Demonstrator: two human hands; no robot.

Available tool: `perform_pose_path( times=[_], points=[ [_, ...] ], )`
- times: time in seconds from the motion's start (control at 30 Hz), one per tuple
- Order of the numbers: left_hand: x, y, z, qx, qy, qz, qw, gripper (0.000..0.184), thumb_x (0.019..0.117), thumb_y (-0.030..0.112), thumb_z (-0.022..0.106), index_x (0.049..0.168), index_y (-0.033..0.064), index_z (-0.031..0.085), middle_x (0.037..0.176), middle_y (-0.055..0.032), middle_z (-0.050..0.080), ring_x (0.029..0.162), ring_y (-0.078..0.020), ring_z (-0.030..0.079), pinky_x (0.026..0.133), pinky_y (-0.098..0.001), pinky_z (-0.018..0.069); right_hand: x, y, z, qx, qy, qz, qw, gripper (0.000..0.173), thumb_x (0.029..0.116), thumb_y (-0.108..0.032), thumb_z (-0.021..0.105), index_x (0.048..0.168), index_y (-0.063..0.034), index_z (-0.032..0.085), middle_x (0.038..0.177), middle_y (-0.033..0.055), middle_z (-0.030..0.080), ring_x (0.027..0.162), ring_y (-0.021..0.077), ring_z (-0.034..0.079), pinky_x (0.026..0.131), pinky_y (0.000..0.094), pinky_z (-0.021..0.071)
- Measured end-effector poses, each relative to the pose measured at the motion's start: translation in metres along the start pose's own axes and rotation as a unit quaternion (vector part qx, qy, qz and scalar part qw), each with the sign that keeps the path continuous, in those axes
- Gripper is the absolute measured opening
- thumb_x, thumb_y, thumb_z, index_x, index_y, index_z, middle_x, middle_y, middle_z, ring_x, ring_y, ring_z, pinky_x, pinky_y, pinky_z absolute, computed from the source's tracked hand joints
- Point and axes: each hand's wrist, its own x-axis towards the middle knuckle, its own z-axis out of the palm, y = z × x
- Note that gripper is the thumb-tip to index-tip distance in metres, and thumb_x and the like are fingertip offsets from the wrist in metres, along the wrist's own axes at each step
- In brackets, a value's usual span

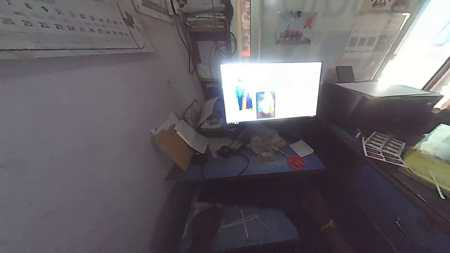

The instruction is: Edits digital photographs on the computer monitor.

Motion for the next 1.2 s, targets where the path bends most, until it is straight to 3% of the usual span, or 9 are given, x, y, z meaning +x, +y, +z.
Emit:
perform_pose_path(
  times=[0.27,0.53,0.77,0.93,1.03,1.13,1.2],
  points=[
    [-0.002,0.001,-0.003,-0.015,-0.001,-0.004,1.000,0.057,0.1068,0.054,0.036,0.119,0.0107,0.072,0.111,-0.0166,0.075,0.108,-0.0361,0.071,0.091,-0.0581,0.0548,0.004,0.003,0.004,-0.024,0.015,-0.021,0.999,0.051,0.0978,-0.032,0.060,0.144,-0.0107,0.060,0.147,0.0203,0.057,0.137,0.0389,0.053,0.115,0.0527,0.0431],
    [0.001,-0.003,0.003,-0.007,0.004,0.000,1.000,0.057,0.1068,0.054,0.036,0.121,0.0117,0.072,0.113,-0.0165,0.074,0.109,-0.0368,0.070,0.092,-0.0589,0.0541,0.003,0.004,0.003,-0.016,-0.037,-0.005,0.999,0.053,0.0981,-0.033,0.061,0.146,-0.0101,0.058,0.154,0.0195,0.049,0.144,0.0364,0.046,0.119,0.0509,0.0386],
    [0.000,-0.001,0.000,-0.016,-0.002,-0.006,1.000,0.055,0.1070,0.052,0.037,0.121,0.0122,0.072,0.114,-0.0160,0.074,0.110,-0.0358,0.070,0.092,-0.0576,0.0541,0.007,-0.008,-0.006,-0.015,-0.061,0.041,0.997,0.050,0.0968,-0.032,0.062,0.139,-0.0062,0.062,0.144,0.0233,0.057,0.133,0.0386,0.056,0.112,0.0529,0.0457],
    [0.001,-0.001,0.001,-0.028,0.004,-0.009,1.000,0.054,0.1062,0.052,0.040,0.118,0.0113,0.073,0.111,-0.0158,0.074,0.107,-0.0350,0.071,0.091,-0.0571,0.0550,0.003,-0.007,-0.007,-0.010,-0.022,0.025,0.999,0.054,0.0958,-0.032,0.060,0.142,-0.0039,0.059,0.146,0.0236,0.055,0.135,0.0400,0.054,0.114,0.0549,0.0432],
    [-0.013,0.014,-0.024,-0.016,-0.029,-0.024,0.999,0.048,0.1064,0.047,0.043,0.127,0.0133,0.070,0.120,-0.0171,0.072,0.112,-0.0384,0.069,0.093,-0.0615,0.0536,0.002,-0.036,-0.043,0.015,-0.066,0.100,0.993,0.054,0.0964,-0.037,0.064,0.139,-0.0049,0.061,0.139,0.0208,0.062,0.131,0.0370,0.058,0.111,0.0548,0.0451],
    [-0.026,0.020,-0.029,-0.029,0.003,0.037,0.999,0.043,0.1055,0.044,0.048,0.126,0.0133,0.070,0.120,-0.0178,0.072,0.110,-0.0411,0.069,0.092,-0.0645,0.0537,-0.001,-0.020,-0.040,0.049,-0.080,0.124,0.988,0.060,0.0950,-0.040,0.067,0.145,-0.0080,0.057,0.145,0.0191,0.058,0.135,0.0348,0.055,0.114,0.0532,0.0426],
    [-0.020,0.022,-0.022,-0.104,0.030,0.113,0.988,0.046,0.1038,0.044,0.054,0.121,0.0049,0.072,0.115,-0.0220,0.072,0.109,-0.0420,0.068,0.095,-0.0633,0.0521,0.002,-0.014,-0.030,0.021,-0.086,0.084,0.992,0.054,0.0974,-0.037,0.061,0.143,-0.0078,0.059,0.146,0.0189,0.057,0.138,0.0347,0.052,0.117,0.0522,0.0402]
  ],
)
